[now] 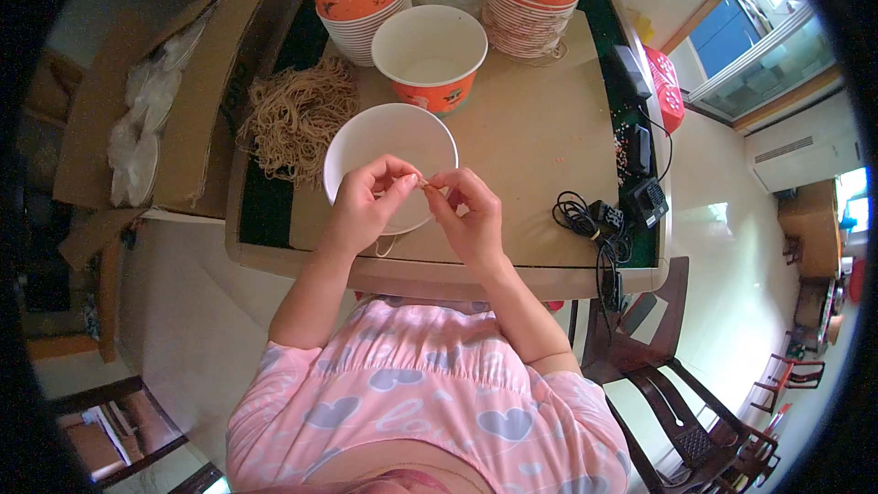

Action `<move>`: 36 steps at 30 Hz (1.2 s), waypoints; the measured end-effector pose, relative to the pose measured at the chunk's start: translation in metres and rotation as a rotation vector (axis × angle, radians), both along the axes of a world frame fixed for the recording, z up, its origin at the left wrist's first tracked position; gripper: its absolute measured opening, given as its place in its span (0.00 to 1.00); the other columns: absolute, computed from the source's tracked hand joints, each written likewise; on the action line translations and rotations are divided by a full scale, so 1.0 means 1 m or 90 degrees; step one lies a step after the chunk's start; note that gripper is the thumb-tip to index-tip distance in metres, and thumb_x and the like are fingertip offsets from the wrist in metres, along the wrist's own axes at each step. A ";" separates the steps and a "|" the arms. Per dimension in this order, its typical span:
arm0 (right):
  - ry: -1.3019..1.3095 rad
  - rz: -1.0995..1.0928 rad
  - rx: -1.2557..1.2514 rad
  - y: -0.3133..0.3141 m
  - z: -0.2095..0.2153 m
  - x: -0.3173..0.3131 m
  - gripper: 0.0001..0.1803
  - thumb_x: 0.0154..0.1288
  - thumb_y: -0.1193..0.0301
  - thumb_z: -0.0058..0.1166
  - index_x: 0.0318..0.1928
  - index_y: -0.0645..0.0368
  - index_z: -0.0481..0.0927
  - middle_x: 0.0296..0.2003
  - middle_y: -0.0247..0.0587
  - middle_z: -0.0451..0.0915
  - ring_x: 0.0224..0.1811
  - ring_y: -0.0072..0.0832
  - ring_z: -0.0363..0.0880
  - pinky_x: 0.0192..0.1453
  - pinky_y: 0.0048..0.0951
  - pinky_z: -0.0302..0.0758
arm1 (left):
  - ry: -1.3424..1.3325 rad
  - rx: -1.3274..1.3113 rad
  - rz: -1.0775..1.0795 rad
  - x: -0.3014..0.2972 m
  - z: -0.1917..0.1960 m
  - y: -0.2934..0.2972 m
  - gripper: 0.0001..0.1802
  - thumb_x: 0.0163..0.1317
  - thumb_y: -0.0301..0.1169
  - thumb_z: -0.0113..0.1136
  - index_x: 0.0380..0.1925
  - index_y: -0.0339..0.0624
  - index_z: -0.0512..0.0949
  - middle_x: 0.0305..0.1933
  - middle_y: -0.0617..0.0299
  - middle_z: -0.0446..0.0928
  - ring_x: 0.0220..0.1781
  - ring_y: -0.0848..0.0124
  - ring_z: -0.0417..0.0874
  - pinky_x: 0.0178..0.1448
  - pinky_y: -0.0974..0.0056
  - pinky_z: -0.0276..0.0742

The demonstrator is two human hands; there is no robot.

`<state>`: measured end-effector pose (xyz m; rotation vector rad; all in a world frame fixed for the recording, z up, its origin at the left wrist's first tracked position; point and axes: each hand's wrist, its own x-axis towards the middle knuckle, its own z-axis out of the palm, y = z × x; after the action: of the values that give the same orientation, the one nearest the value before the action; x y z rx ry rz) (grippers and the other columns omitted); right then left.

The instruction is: Untying rubber bands and arranging stacks of paper cups for packaging.

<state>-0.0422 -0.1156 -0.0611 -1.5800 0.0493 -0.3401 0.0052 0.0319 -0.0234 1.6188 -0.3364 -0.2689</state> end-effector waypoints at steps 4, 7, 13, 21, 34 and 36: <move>-0.001 -0.013 -0.004 0.001 -0.004 0.001 0.04 0.58 0.82 0.59 0.34 0.62 0.79 0.28 0.30 0.76 0.23 0.13 0.68 0.27 0.17 0.66 | -0.055 0.079 -0.029 -0.011 0.014 0.002 0.04 0.61 0.26 0.61 0.32 0.35 0.78 0.32 0.67 0.78 0.28 0.82 0.72 0.33 0.75 0.69; -0.001 -0.023 -0.010 0.001 -0.007 0.002 0.05 0.57 0.82 0.59 0.34 0.62 0.79 0.27 0.29 0.76 0.23 0.13 0.67 0.27 0.17 0.66 | -0.068 0.093 -0.059 -0.014 0.013 0.002 0.04 0.62 0.25 0.60 0.32 0.36 0.77 0.34 0.68 0.78 0.31 0.83 0.72 0.33 0.76 0.69; 0.009 -0.009 0.010 0.002 -0.004 0.000 0.04 0.58 0.82 0.59 0.34 0.62 0.79 0.26 0.30 0.75 0.23 0.12 0.67 0.27 0.17 0.65 | -0.176 0.140 0.031 -0.007 0.016 0.001 0.06 0.59 0.21 0.59 0.37 0.37 0.78 0.35 0.60 0.76 0.26 0.74 0.78 0.32 0.68 0.75; 0.007 -0.013 0.004 0.003 -0.003 0.000 0.04 0.58 0.81 0.60 0.34 0.62 0.79 0.27 0.30 0.77 0.23 0.13 0.65 0.27 0.16 0.64 | -0.237 0.167 0.049 -0.011 0.012 0.001 0.04 0.56 0.20 0.61 0.32 0.38 0.79 0.33 0.64 0.75 0.22 0.78 0.72 0.27 0.72 0.69; -0.003 0.009 -0.170 0.003 0.013 -0.002 0.07 0.56 0.78 0.63 0.35 0.60 0.80 0.29 0.31 0.79 0.19 0.12 0.65 0.22 0.17 0.64 | -0.122 0.106 0.065 -0.012 0.007 0.006 0.03 0.58 0.21 0.61 0.32 0.38 0.79 0.28 0.71 0.76 0.22 0.85 0.66 0.27 0.77 0.65; -0.016 0.004 -0.178 0.002 0.009 -0.002 0.06 0.56 0.78 0.63 0.35 0.60 0.79 0.28 0.32 0.78 0.18 0.13 0.65 0.21 0.18 0.63 | -0.113 0.107 0.064 -0.013 0.009 0.005 0.03 0.58 0.21 0.61 0.33 0.38 0.79 0.28 0.71 0.76 0.22 0.86 0.66 0.27 0.77 0.65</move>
<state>-0.0443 -0.1140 -0.0516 -1.8521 -0.0233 -0.3746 -0.0074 0.0370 -0.0142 1.8249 -0.3744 -0.0789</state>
